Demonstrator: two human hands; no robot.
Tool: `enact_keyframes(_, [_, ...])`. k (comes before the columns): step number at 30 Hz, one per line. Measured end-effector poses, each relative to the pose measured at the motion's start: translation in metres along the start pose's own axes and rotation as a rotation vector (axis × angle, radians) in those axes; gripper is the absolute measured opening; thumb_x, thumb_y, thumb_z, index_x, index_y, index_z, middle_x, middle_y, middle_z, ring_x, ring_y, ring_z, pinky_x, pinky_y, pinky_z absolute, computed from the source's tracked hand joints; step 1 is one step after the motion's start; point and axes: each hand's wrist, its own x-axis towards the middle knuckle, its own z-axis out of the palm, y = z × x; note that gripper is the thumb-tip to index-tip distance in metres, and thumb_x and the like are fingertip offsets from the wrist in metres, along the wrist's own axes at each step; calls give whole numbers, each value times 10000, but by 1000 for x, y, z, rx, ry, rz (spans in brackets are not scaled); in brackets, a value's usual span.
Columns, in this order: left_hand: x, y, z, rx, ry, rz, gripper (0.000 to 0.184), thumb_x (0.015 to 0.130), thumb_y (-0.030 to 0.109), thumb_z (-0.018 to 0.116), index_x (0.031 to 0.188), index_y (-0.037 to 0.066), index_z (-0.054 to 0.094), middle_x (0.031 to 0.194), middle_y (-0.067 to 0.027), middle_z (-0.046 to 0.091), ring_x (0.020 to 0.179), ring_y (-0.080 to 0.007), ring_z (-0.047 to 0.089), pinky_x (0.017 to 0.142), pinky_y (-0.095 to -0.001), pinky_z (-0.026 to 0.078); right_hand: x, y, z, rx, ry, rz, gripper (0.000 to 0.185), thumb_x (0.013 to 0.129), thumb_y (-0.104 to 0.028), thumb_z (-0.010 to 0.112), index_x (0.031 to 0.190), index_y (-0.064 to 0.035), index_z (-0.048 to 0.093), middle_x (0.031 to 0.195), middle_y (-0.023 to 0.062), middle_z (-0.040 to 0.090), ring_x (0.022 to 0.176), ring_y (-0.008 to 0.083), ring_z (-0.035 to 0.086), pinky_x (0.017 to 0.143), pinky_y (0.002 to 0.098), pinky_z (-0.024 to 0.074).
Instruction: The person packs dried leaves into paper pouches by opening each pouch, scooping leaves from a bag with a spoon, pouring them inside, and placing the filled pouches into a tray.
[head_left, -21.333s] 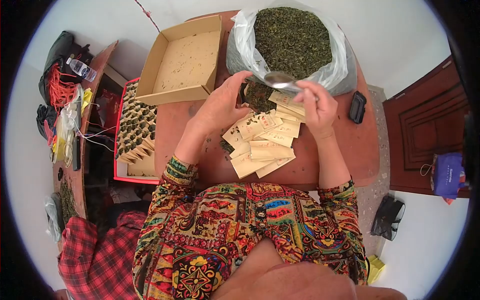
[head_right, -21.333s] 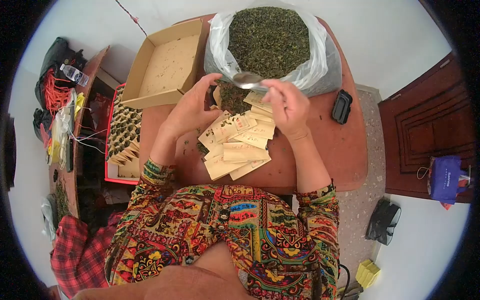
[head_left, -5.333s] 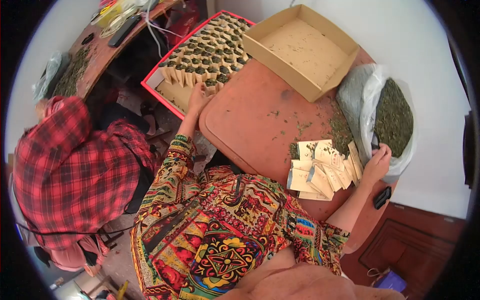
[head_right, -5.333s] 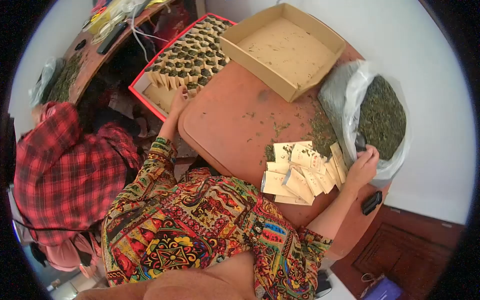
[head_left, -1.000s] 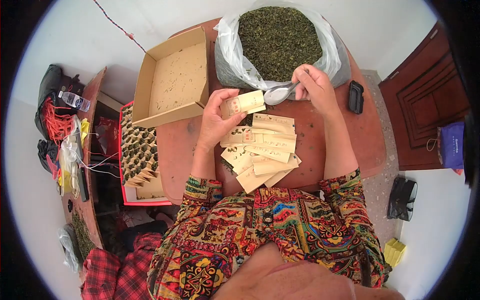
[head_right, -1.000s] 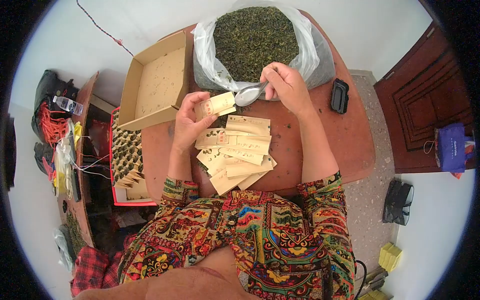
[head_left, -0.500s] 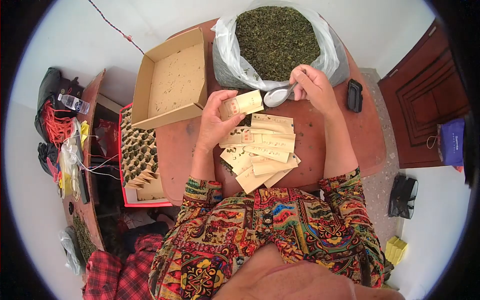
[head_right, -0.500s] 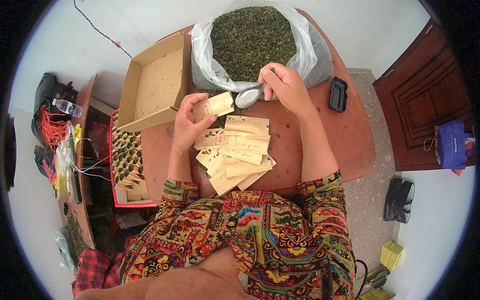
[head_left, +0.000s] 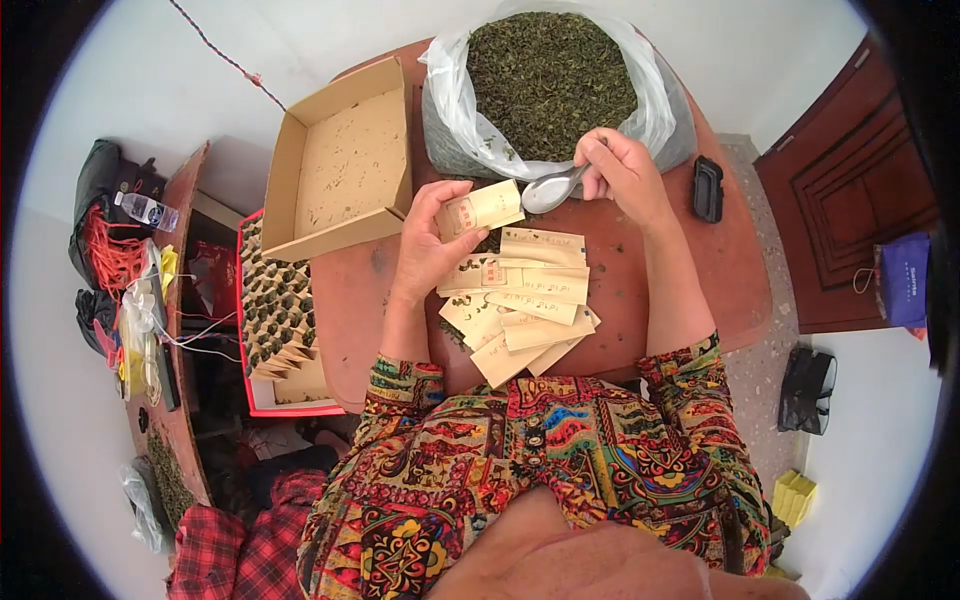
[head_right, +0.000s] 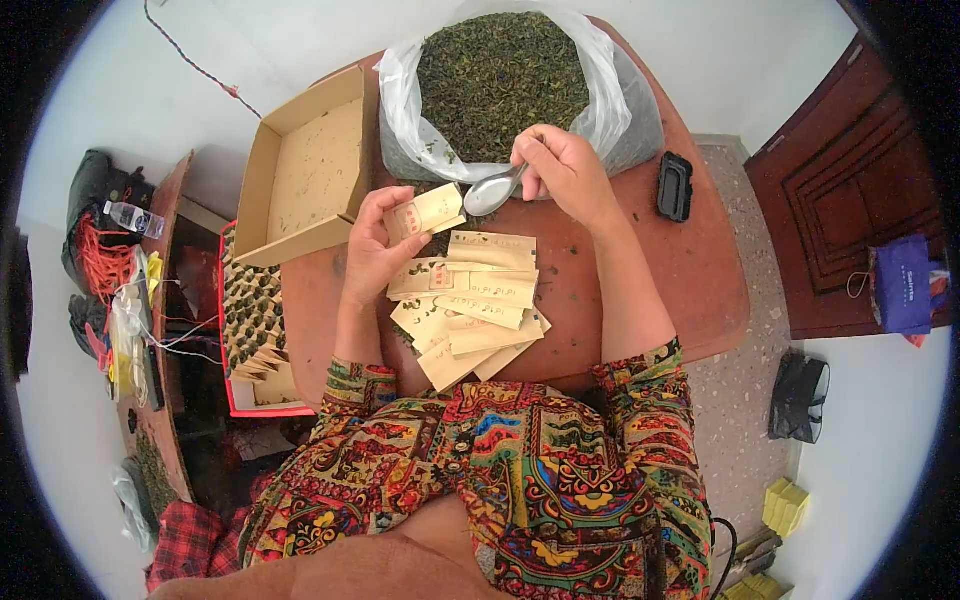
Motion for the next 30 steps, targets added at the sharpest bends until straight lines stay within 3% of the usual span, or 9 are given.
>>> enact_keyframes(4, [-1, 0, -1, 12, -46, -19, 556, 758, -29, 784, 1262, 16, 553, 1267, -64, 497, 1210, -175, 501, 1055, -309, 420, 0, 3, 7, 7, -30, 14, 299, 1021, -288, 498, 874, -54, 612, 615, -10, 593, 553, 43, 543, 518, 195, 408])
enact_keyframes(13, [0, 12, 9, 366, -110, 96, 644, 682, -42, 774, 1282, 50, 560, 1263, -95, 507, 1198, -234, 516, 1053, -345, 419, -3, 1, 28, 7, -56, 10, 301, 1030, -303, 487, 905, -58, 608, 656, -14, 621, 583, 30, 542, 522, 188, 401])
enact_keyframes(22, [2, 14, 11, 280, -58, 4, 683, 689, 5, 814, 1315, 25, 540, 1260, -101, 500, 1218, -233, 505, 1076, -333, 401, -6, 0, 34, 33, -73, -77, 295, 1051, -311, 468, 947, -67, 597, 676, -12, 635, 578, 9, 532, 508, 166, 390])
enact_keyframes(28, [-1, 2, 14, 76, -12, -47, 616, 676, 61, 836, 1236, 47, 578, 1219, -93, 541, 1165, -244, 531, 1022, -338, 434, -7, 1, 34, 70, -87, -78, 282, 1048, -298, 482, 943, -66, 602, 678, -8, 639, 575, 2, 532, 504, 158, 388])
enact_keyframes(30, [-1, 1, 14, 139, -22, -4, 587, 680, 77, 835, 1210, 50, 583, 1211, -96, 538, 1153, -247, 533, 1016, -340, 436, -6, 2, 33, 83, -104, -63, 282, 1041, -299, 494, 941, -64, 614, 675, -14, 635, 577, 6, 536, 505, 165, 391])
